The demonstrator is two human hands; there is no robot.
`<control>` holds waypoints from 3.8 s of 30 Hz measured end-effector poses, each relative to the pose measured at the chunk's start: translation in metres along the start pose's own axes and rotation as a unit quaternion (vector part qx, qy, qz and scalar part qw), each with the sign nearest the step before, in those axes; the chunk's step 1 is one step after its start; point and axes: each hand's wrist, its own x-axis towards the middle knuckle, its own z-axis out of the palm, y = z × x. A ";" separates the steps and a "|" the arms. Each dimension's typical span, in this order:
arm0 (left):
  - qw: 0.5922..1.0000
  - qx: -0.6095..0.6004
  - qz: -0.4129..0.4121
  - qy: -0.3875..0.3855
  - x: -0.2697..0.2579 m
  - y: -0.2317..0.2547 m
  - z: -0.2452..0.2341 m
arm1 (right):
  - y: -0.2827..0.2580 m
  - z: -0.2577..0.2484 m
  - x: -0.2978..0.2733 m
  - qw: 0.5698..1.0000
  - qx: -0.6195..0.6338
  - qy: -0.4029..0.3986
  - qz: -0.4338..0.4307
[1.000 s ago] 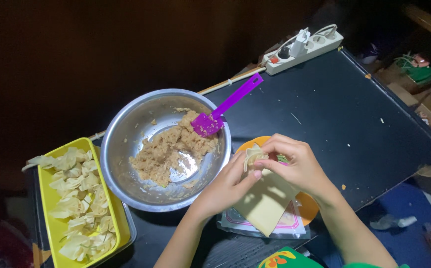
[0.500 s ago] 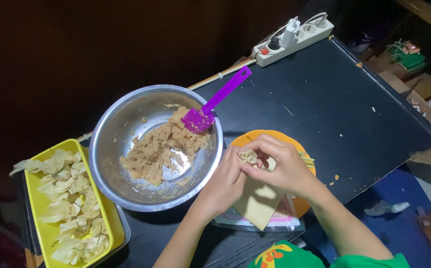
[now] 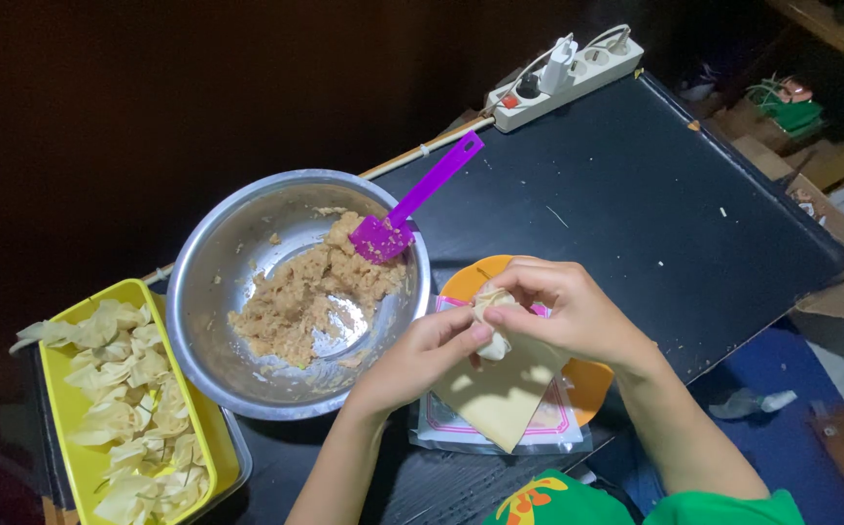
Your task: Filling and folding dumpling wrappers with a meat-based filling to prepare dumplings.
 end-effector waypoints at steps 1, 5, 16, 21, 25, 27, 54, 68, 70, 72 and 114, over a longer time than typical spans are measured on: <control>1.000 -0.003 0.000 0.009 0.001 -0.002 0.001 | 0.000 0.001 0.000 1.000 -0.004 0.001 0.015; 0.998 0.028 -0.002 0.048 0.001 -0.002 0.003 | -0.001 -0.001 0.001 1.000 -0.021 -0.002 -0.008; 0.998 0.036 -0.011 0.059 0.009 -0.002 0.014 | -0.019 -0.021 0.001 0.994 -0.061 -0.018 -0.090; 0.986 0.108 0.052 0.120 0.004 0.012 0.014 | 0.006 -0.026 -0.032 0.980 -0.187 0.066 -0.033; 0.975 0.114 0.037 0.188 0.001 0.014 0.015 | 0.033 -0.006 -0.066 0.900 -0.427 0.039 0.078; 0.973 0.124 0.029 0.195 0.000 0.010 0.016 | 0.038 -0.002 -0.068 0.886 -0.452 0.043 0.097; 0.978 -0.134 -0.107 0.116 0.015 -0.052 0.032 | 0.029 -0.002 -0.078 0.960 -0.184 0.163 0.135; 0.972 -0.165 -0.089 0.139 0.019 -0.060 0.041 | 0.065 0.032 -0.097 0.941 0.251 0.227 0.017; 0.980 -0.091 -0.074 0.162 0.019 -0.067 0.044 | 0.064 0.036 -0.095 0.944 0.253 0.212 0.003; 0.980 -0.040 -0.066 0.183 0.019 -0.061 0.046 | 0.064 0.037 -0.091 0.945 0.255 0.204 0.005; 0.966 -0.102 0.055 0.232 0.014 -0.033 0.033 | 0.034 -0.025 -0.031 0.946 -0.267 0.162 0.092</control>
